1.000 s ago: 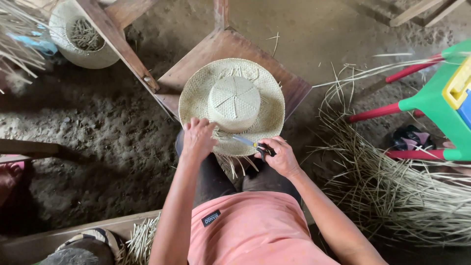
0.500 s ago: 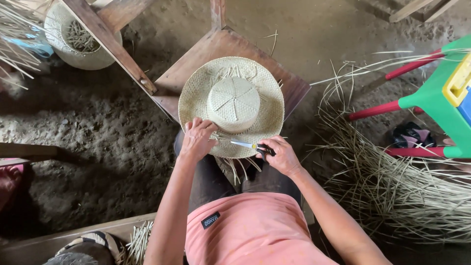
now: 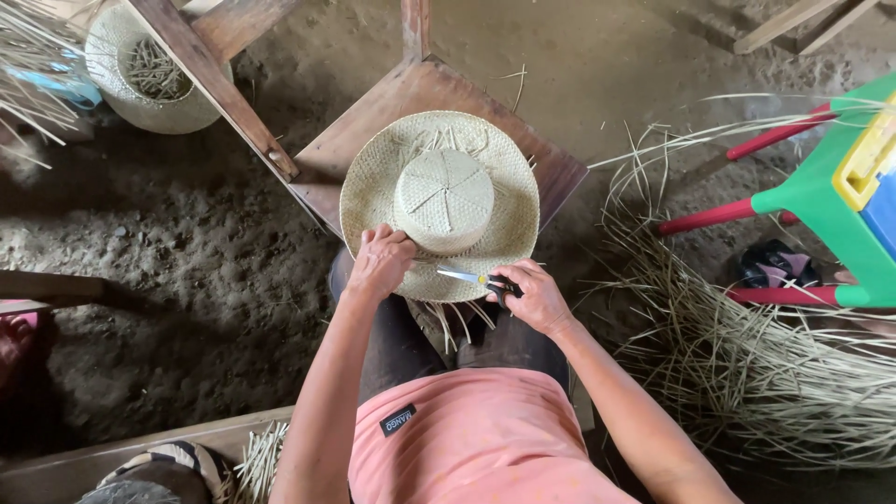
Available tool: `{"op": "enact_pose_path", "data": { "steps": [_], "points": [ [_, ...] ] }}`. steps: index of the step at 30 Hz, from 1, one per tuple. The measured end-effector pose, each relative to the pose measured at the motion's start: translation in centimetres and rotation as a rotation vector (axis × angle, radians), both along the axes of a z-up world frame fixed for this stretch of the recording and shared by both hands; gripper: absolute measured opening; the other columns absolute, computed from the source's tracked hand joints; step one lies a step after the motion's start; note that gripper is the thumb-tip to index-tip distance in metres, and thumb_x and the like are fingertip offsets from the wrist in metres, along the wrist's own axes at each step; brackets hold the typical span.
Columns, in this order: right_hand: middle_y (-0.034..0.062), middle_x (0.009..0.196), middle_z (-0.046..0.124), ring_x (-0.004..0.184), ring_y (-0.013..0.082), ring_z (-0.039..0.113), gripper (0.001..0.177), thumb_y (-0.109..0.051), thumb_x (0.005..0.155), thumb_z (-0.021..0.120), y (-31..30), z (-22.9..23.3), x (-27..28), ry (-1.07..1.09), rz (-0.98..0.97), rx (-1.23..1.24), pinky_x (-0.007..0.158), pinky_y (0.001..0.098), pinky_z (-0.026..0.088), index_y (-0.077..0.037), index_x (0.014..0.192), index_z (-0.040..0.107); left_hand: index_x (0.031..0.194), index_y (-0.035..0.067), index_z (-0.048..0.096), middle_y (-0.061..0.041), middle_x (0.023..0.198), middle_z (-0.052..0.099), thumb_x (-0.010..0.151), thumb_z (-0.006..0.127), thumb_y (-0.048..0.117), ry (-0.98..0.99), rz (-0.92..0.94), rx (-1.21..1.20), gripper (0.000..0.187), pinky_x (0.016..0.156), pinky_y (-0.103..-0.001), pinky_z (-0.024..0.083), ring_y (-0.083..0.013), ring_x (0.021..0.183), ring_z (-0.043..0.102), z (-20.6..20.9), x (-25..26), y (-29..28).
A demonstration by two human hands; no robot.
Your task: Trimming the excess straw from the brim of a handmade woven hat using scissors.
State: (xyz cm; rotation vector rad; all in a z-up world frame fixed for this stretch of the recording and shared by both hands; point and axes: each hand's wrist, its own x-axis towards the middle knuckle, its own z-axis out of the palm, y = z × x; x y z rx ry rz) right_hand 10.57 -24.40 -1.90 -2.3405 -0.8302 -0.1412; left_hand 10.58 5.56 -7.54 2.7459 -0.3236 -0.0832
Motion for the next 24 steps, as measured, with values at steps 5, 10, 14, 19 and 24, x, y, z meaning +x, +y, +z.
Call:
{"op": "enact_pose_path", "data": {
  "steps": [5, 10, 14, 19, 24],
  "points": [
    [-0.0006, 0.076, 0.067, 0.083, 0.0178, 0.064, 0.039, -0.026, 0.064, 0.083, 0.3, 0.5, 0.0, 0.003, -0.001, 0.004, 0.078, 0.0293, 0.054, -0.017, 0.098, 0.067, 0.085, 0.022, 0.061, 0.004, 0.083, 0.054, 0.078, 0.061, 0.027, -0.001, -0.049, 0.191, 0.008, 0.086, -0.035, 0.031, -0.0171, 0.094, 0.043, -0.5, -0.2, -1.0],
    [-0.0009, 0.076, 0.067, 0.083, 0.0172, 0.064, 0.039, -0.026, 0.063, 0.083, 0.1, -0.1, 0.1, -0.004, -0.006, 0.002, 0.077, 0.0296, 0.054, -0.017, 0.098, 0.067, 0.092, 0.013, 0.058, -0.005, 0.085, 0.057, 0.081, 0.048, 0.014, 0.03, -0.083, 0.365, 0.015, 0.08, -0.04, 0.032, -0.0235, 0.092, 0.047, 0.0, -0.5, -2.4],
    [-0.0005, 0.075, 0.067, 0.084, 0.0168, 0.064, 0.04, -0.026, 0.063, 0.083, 0.1, 0.3, 0.0, -0.013, 0.001, -0.013, 0.077, 0.0295, 0.054, -0.017, 0.098, 0.067, 0.092, 0.009, 0.057, -0.007, 0.085, 0.054, 0.081, 0.044, 0.014, 0.009, -0.117, 0.394, 0.017, 0.078, -0.041, 0.03, -0.0257, 0.091, 0.044, 1.7, -0.4, -2.4],
    [-0.0015, 0.075, 0.067, 0.084, 0.0161, 0.064, 0.038, -0.026, 0.065, 0.082, -0.4, -0.5, 0.0, -0.007, -0.006, -0.025, 0.077, 0.0284, 0.054, -0.017, 0.099, 0.067, 0.088, 0.008, 0.047, -0.009, 0.082, 0.054, 0.074, 0.049, 0.009, -0.035, -0.087, 0.259, 0.014, 0.083, -0.039, 0.033, -0.0285, 0.09, 0.049, 3.6, -0.2, -1.2],
    [-0.0001, 0.077, 0.067, 0.086, 0.0171, 0.064, 0.039, -0.025, 0.065, 0.081, -0.5, -0.7, 0.1, -0.025, -0.002, -0.041, 0.078, 0.0295, 0.054, -0.018, 0.1, 0.066, 0.091, 0.01, 0.039, -0.012, 0.078, 0.058, 0.074, 0.059, 0.011, -0.055, -0.094, 0.035, 0.026, 0.083, -0.039, 0.04, -0.0305, 0.085, 0.058, 2.5, 0.2, 0.1]
  ]
}}
